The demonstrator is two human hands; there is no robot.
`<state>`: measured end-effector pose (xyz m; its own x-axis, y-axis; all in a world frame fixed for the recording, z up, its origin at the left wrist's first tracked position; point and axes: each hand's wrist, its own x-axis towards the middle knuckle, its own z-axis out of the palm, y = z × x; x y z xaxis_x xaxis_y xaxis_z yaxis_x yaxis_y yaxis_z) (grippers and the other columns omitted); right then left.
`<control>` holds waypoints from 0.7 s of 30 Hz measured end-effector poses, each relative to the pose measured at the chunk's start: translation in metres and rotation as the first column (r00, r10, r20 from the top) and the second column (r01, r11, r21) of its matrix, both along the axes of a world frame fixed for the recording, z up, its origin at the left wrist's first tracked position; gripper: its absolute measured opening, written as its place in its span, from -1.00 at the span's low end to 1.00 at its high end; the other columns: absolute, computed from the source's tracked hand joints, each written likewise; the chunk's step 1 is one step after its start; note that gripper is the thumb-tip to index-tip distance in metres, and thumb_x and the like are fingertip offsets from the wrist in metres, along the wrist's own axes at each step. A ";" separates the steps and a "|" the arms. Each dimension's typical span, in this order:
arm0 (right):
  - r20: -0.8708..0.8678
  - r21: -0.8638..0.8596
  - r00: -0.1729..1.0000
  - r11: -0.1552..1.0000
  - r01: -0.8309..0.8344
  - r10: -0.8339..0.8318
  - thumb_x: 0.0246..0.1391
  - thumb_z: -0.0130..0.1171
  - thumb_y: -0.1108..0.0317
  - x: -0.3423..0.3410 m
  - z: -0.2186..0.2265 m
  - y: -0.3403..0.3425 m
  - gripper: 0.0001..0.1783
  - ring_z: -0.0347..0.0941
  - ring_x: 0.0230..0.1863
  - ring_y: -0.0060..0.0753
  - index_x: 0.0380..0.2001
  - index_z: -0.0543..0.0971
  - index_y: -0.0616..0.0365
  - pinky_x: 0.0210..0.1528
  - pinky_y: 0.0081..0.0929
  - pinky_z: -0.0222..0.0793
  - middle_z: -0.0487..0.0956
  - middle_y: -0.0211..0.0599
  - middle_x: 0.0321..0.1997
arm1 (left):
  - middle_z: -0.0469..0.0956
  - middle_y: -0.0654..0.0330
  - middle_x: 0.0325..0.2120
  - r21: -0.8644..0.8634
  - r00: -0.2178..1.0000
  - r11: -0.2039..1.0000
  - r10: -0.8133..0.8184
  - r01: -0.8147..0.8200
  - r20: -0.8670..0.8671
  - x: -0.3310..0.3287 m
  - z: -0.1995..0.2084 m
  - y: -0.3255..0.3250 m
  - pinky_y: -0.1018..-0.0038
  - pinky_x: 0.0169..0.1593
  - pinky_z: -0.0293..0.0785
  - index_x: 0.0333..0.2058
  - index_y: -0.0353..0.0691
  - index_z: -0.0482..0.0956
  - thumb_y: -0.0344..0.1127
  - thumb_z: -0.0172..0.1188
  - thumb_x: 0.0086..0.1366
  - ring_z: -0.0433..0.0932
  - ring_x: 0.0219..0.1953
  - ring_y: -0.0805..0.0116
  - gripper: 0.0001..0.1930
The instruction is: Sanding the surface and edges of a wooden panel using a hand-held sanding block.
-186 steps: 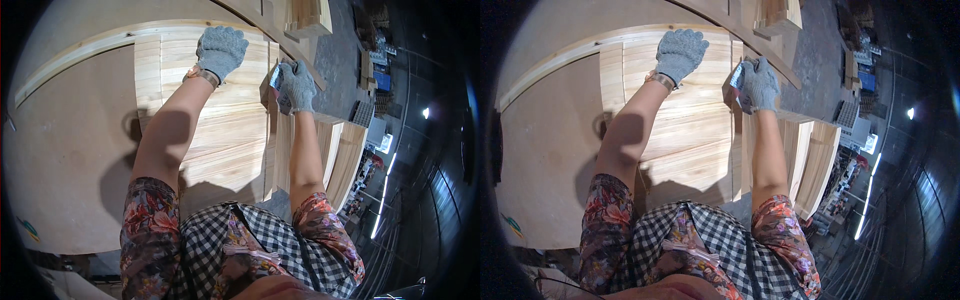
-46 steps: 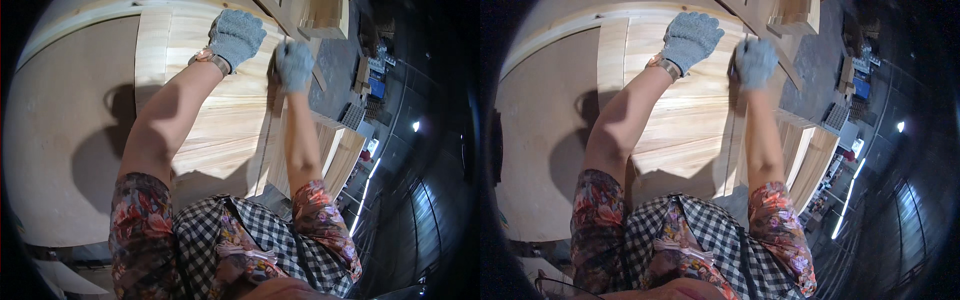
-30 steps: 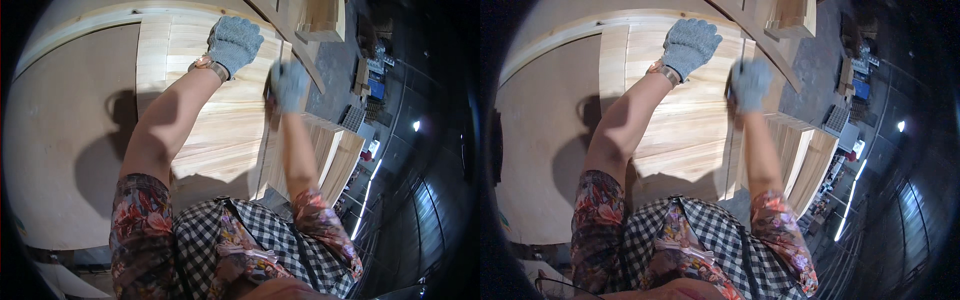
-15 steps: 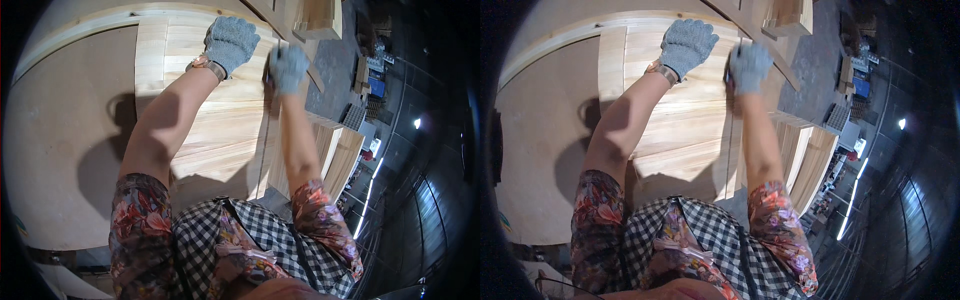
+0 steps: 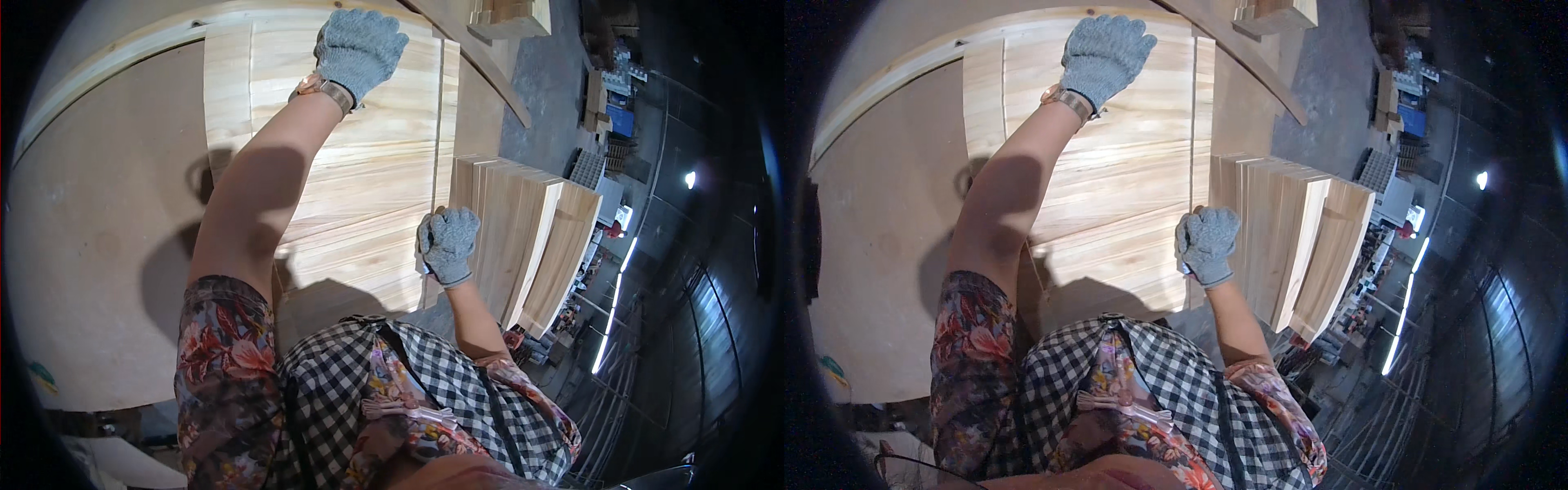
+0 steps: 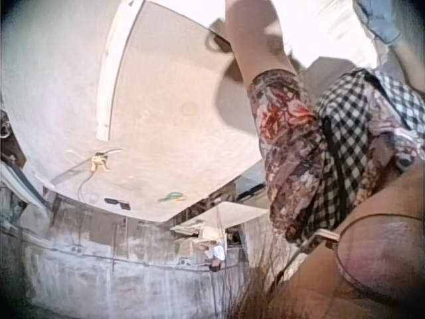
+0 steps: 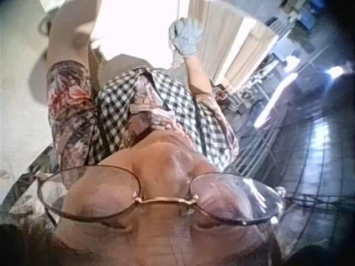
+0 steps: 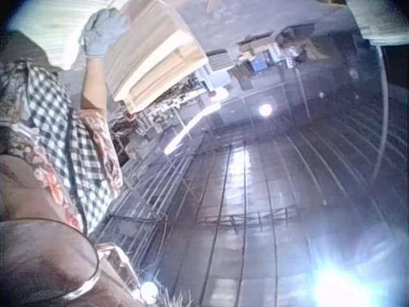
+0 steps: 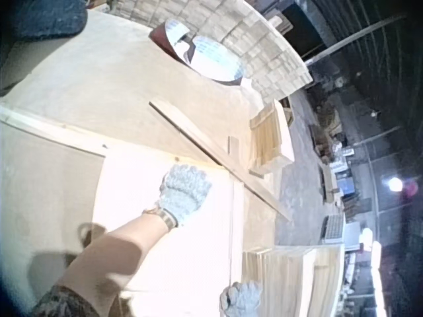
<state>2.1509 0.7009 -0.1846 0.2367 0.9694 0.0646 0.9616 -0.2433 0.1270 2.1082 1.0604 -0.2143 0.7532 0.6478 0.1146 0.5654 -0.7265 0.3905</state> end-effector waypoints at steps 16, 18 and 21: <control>0.085 0.066 0.991 0.993 0.099 -0.104 0.05 0.17 0.21 0.009 -0.001 0.054 -0.83 0.36 -0.26 -0.04 -0.50 0.51 0.03 -0.14 -0.08 0.21 0.46 -0.20 -0.36 | 0.63 0.09 -0.46 0.069 0.984 0.987 0.137 -0.146 0.117 -0.003 -0.010 -0.002 0.13 -0.28 0.48 -0.39 -0.10 0.65 0.01 -0.02 0.31 0.61 -0.34 0.14 -0.63; 0.115 0.086 0.984 0.988 0.128 -0.137 0.08 0.13 0.16 0.033 0.001 0.118 -0.78 0.37 -0.25 -0.05 -0.51 0.52 0.04 -0.15 -0.10 0.22 0.46 -0.18 -0.38 | 0.63 0.08 -0.46 0.058 0.984 0.990 0.117 -0.126 0.134 -0.004 -0.009 0.001 0.13 -0.29 0.48 -0.39 -0.10 0.65 0.00 -0.02 0.30 0.61 -0.34 0.14 -0.64; 0.123 0.014 0.965 0.973 0.232 -0.232 0.11 0.09 0.11 0.048 0.007 0.176 -0.71 0.38 -0.26 -0.05 -0.54 0.54 0.06 -0.17 -0.11 0.24 0.47 -0.16 -0.41 | 0.63 0.07 -0.46 0.204 0.976 0.975 0.039 -0.084 0.212 -0.008 -0.006 0.007 0.12 -0.30 0.48 -0.40 -0.11 0.66 -0.03 -0.01 0.30 0.61 -0.35 0.14 -0.65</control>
